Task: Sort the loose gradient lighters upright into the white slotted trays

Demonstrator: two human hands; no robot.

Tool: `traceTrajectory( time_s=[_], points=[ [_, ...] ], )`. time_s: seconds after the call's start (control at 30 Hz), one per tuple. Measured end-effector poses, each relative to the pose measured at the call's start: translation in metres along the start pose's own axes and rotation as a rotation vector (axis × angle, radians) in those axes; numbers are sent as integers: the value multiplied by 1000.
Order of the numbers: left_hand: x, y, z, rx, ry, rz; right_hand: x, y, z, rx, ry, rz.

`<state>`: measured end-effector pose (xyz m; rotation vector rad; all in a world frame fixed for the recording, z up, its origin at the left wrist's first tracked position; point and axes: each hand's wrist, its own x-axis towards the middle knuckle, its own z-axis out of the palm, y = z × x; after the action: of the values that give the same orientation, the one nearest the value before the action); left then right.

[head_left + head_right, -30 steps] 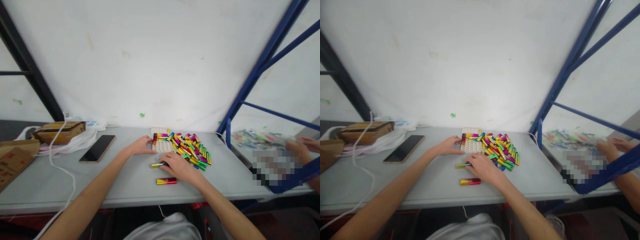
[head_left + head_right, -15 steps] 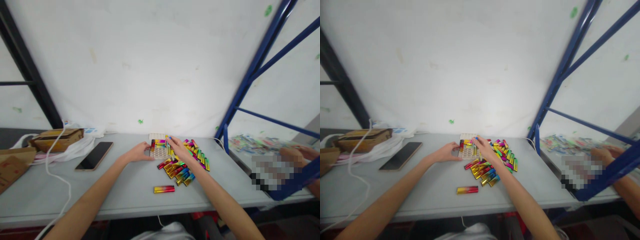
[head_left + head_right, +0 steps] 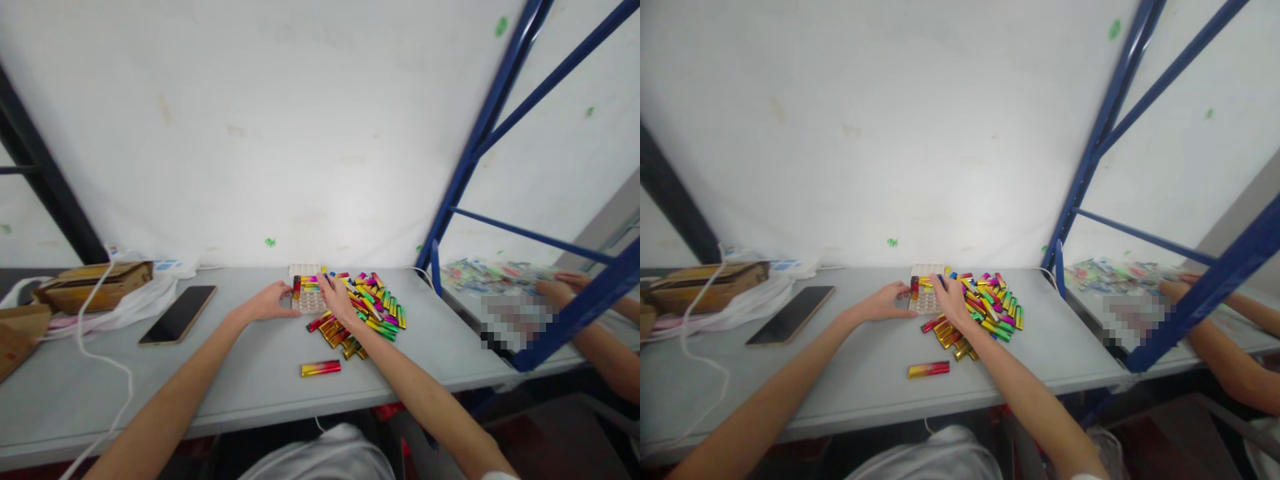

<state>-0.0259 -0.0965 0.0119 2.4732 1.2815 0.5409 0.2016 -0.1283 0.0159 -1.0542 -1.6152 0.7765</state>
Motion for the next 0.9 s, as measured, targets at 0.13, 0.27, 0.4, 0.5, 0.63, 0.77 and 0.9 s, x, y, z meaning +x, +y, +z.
traceTrajectory(
  time_s=[0.13,0.27,0.4,0.5,0.63,0.77,0.9],
  points=[
    [0,1,-1,-2,-5,1,3,1,2,-135,121,-16],
    [0,-1,0,-5,4,-2,3,3,4,-186,110,-44],
    [0,-2,1,-18,17,-2,3,4,3,-179,44,-50],
    [-1,0,1,-13,7,-4,4,7,1,-229,-45,-83],
    [-2,4,-1,5,-4,-8,7,6,-4,-390,-177,-289],
    [-3,5,-3,26,-24,-16,13,-3,-6,-559,-245,-398],
    [-4,6,-3,25,-11,-11,21,-6,-2,-622,-271,-399]
  ],
)
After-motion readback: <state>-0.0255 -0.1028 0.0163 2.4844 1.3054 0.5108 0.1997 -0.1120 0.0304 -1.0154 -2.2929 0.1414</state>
